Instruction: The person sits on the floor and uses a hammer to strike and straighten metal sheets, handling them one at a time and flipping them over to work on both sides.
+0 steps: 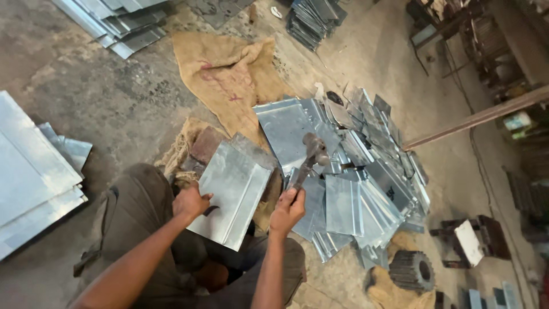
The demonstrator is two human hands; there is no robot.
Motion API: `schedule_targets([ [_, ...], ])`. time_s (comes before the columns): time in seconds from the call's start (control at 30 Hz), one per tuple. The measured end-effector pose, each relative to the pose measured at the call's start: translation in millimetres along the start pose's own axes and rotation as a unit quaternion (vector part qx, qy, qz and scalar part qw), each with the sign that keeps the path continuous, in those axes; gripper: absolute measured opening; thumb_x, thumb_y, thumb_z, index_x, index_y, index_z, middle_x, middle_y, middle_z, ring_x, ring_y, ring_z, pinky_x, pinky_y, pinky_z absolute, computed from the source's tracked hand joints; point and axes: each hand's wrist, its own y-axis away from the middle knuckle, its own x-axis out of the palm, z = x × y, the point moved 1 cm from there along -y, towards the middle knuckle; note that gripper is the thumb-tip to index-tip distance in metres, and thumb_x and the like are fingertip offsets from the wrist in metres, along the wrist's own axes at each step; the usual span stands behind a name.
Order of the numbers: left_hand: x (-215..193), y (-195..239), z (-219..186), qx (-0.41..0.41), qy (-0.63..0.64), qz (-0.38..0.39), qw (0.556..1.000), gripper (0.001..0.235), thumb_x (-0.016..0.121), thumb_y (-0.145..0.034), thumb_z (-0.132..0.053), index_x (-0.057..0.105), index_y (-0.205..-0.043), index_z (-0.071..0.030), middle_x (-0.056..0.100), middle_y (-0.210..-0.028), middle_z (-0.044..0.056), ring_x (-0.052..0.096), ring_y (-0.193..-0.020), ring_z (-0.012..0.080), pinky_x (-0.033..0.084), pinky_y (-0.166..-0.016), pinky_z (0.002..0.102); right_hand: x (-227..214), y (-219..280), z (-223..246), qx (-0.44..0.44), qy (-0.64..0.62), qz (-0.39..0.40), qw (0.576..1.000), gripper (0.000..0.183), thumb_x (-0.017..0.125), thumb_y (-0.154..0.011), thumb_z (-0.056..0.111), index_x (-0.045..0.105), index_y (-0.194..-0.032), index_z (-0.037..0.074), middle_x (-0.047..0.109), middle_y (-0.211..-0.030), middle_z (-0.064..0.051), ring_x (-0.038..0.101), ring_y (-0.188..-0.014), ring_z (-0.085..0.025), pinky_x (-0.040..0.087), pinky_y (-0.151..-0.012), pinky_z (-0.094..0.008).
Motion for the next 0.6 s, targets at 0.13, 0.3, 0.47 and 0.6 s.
schedule_targets([
  [0.13, 1, 1, 0, 0.011, -0.002, -0.012, 1.000, 0.058, 0.074, -0.088, -0.050, 0.062, -0.125, -0.006, 0.071, -0.116, 0.025, 0.068, -0.111, 0.0442, 0.055, -0.090, 0.055, 29, 13, -70, -0.040, 0.088, 0.041, 0.995, 0.036, 0.054, -0.109, 0.033, 0.061, -0.098, -0.001, 0.058, -0.070, -0.007, 0.054, -0.061, -0.016, 0.044, -0.058, -0.036],
  [0.3, 3, 1, -1, 0.014, 0.005, -0.015, 1.000, 0.062, 0.076, -0.084, -0.049, 0.061, -0.126, -0.007, 0.070, -0.116, 0.025, 0.067, -0.112, 0.0435, 0.054, -0.092, 0.055, 31, 12, -122, 0.024, 0.254, 0.065, 0.965, 0.039, 0.062, -0.105, 0.037, 0.072, -0.092, 0.001, 0.064, -0.066, -0.016, 0.053, -0.058, -0.018, 0.047, -0.059, -0.041],
  [0.47, 6, -3, -1, -0.002, -0.002, -0.010, 1.000, 0.059, 0.074, -0.087, -0.051, 0.062, -0.124, -0.006, 0.072, -0.115, 0.024, 0.068, -0.112, 0.0427, 0.055, -0.092, 0.054, -4, 3, -38, 0.002, 0.123, 0.014, 0.992, 0.035, 0.055, -0.102, 0.032, 0.069, -0.097, 0.000, 0.060, -0.061, -0.010, 0.056, -0.054, -0.019, 0.047, -0.055, -0.039],
  [0.6, 5, 0, -4, -0.009, -0.008, -0.012, 1.000, 0.058, 0.075, -0.086, -0.049, 0.063, -0.125, -0.008, 0.072, -0.116, 0.024, 0.068, -0.112, 0.0427, 0.055, -0.092, 0.053, 13, 16, -46, 0.000, 0.094, 0.022, 0.995, 0.036, 0.054, -0.105, 0.033, 0.064, -0.096, 0.000, 0.061, -0.067, -0.016, 0.059, -0.059, -0.027, 0.047, -0.057, -0.042],
])
